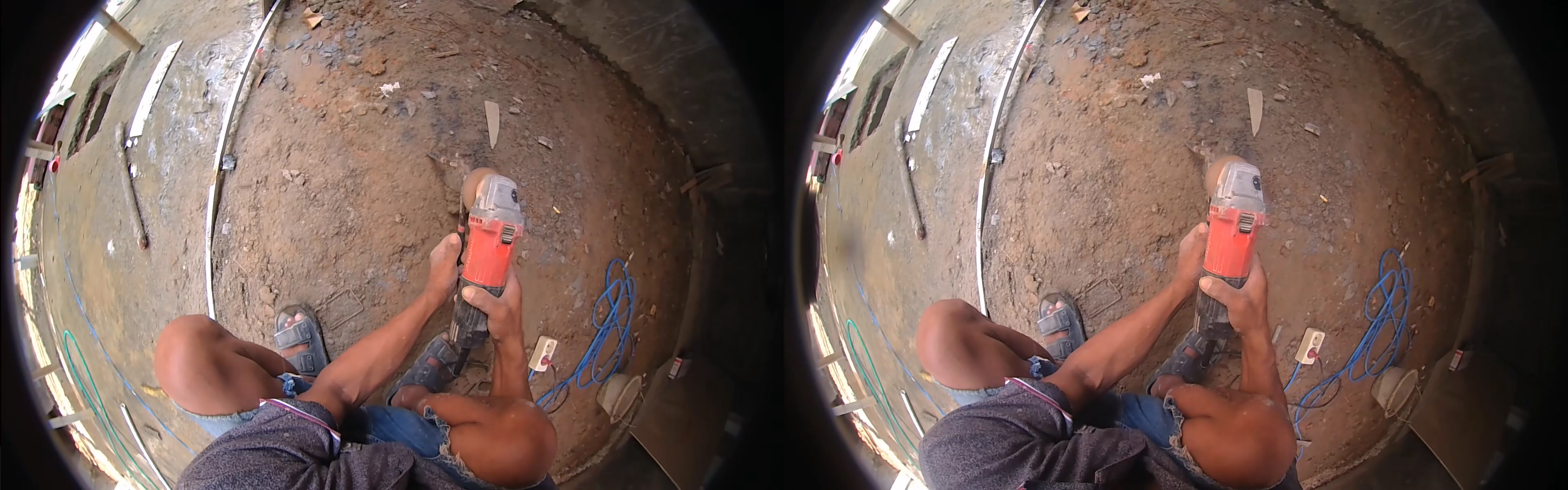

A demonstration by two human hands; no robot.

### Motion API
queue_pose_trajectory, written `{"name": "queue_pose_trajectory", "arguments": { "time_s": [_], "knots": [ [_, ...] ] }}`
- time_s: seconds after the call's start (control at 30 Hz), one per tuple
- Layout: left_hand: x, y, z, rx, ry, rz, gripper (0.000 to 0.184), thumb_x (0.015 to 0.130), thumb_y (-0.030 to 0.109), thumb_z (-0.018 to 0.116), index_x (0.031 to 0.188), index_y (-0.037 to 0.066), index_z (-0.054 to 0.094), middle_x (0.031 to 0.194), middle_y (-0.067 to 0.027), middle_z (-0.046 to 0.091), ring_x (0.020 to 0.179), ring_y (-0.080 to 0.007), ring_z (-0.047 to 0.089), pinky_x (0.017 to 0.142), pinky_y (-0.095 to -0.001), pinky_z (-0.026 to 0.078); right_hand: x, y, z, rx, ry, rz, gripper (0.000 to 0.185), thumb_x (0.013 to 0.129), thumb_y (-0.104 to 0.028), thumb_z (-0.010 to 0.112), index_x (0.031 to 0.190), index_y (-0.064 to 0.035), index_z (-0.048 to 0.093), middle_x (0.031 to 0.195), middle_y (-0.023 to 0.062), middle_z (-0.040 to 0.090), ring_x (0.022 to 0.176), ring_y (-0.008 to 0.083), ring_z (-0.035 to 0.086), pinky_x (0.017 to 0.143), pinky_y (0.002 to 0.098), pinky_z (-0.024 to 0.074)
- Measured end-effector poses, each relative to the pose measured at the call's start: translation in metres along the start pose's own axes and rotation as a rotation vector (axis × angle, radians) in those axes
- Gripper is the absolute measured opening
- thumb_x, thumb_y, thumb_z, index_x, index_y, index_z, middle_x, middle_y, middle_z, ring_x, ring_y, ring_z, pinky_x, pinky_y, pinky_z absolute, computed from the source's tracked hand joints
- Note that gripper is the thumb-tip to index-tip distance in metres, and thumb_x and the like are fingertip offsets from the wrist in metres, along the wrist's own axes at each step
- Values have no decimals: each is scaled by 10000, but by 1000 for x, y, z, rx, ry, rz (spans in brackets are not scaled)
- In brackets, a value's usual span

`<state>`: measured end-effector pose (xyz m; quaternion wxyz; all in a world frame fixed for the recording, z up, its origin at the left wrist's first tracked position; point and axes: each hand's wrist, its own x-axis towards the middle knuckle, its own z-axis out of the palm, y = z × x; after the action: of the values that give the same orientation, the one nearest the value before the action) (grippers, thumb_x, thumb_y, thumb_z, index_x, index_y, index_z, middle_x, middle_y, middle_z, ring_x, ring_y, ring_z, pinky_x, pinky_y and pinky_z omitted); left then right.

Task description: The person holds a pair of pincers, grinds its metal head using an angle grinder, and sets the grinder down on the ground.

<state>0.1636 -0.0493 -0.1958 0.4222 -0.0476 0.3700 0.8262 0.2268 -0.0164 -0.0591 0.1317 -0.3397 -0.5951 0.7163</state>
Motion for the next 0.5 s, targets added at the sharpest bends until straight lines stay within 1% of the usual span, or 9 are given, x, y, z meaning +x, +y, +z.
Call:
{"name": "queue_pose_trajectory", "arguments": {
  "time_s": [0.07,0.17,0.23,0.37,0.5],
  "knots": [
    [1,-2,2,-24,28,-2,401,992,451,469,1025,60,551,671,45,463,512,-31,395,443,-193,315,0,2,0,-2,8,2,696,674,-194,746,1270,19,455,1114,72,561,1005,165,564,912,303,443],
    [0,1,-4,15,-21,-9,390,994,446,470,1012,65,552,687,46,474,553,-34,433,471,-190,353,1,-1,0,11,28,4,706,673,-204,754,1271,20,452,1109,72,561,1001,164,563,907,301,444],
    [2,-2,-5,-12,-26,-2,386,995,441,469,1016,64,550,688,46,472,552,-36,433,472,-191,355,1,-2,0,30,31,19,706,671,-206,757,1266,20,452,1107,72,560,1000,163,562,905,300,443],
    [4,-8,0,-18,39,46,381,999,431,465,1015,60,551,683,47,467,539,-39,421,462,-194,346,0,3,-1,-19,12,15,693,669,-205,760,1252,17,458,1102,73,561,998,160,562,904,301,445],
    [0,2,-3,14,-16,16,370,1001,427,464,994,69,559,694,50,480,559,-35,431,482,-190,356,2,3,-1,1,22,20,691,668,-207,762,1248,16,460,1096,67,559,1001,157,558,911,306,442]
  ]
}}
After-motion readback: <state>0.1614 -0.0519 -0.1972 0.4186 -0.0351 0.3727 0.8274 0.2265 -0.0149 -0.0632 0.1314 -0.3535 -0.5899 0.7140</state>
